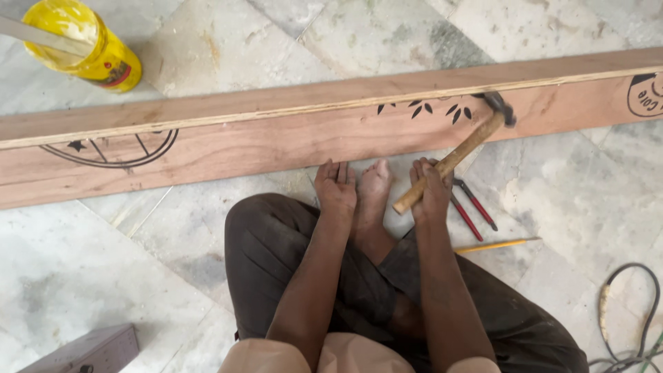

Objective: The person sits on the floor and hammers nails into a long wooden plank. They use a hammer to drive nails into the wood and occasionally use pliers to adjust the nails.

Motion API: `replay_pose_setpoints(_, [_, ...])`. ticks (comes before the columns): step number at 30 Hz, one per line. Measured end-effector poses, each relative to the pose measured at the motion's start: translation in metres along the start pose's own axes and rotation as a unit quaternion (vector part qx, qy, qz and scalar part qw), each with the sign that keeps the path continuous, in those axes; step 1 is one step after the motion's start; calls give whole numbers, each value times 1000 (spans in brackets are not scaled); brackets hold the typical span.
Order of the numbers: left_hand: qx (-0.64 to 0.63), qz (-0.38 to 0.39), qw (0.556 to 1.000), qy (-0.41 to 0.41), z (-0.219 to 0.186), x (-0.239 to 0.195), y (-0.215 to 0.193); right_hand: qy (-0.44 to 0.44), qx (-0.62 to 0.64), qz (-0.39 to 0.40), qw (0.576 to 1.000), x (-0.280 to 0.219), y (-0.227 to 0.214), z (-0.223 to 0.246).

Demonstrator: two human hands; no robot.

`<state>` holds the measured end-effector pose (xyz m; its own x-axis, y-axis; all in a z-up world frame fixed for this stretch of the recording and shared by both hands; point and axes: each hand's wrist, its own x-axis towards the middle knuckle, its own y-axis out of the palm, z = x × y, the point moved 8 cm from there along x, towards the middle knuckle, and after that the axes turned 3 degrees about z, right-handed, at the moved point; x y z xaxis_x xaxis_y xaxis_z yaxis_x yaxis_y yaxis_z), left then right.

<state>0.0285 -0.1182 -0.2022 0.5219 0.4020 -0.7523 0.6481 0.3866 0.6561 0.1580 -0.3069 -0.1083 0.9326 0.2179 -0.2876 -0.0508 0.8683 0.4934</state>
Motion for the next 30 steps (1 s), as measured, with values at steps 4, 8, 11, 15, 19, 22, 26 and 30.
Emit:
replay_pose_setpoints(4, [3,-33,999,-3,-2,-6,0,23,113,-5,993,36,-6,-30])
replay_pose_setpoints(8, [5,-14,1000,6,-1,-8,1,62,162,14,985,47,3,-32])
replay_pose_setpoints(11, [25,-1,1000,15,-4,-7,7,86,134,-53,986,41,-3,-30])
replay_pose_setpoints(15, [40,36,998,26,-3,-11,23,73,190,-32,979,44,8,-23])
replay_pose_setpoints(19, [37,66,997,8,-5,-22,50,62,226,-42,971,38,19,-5])
replay_pose_setpoints(22, [-2,128,992,-2,-4,-20,72,87,151,-35,984,8,28,28])
replay_pose_setpoints(26, [-18,127,992,14,-5,-15,83,29,-176,24,984,-71,64,88])
replay_pose_setpoints(30, [6,120,993,8,-19,-36,72,-15,-476,44,878,-144,106,133])
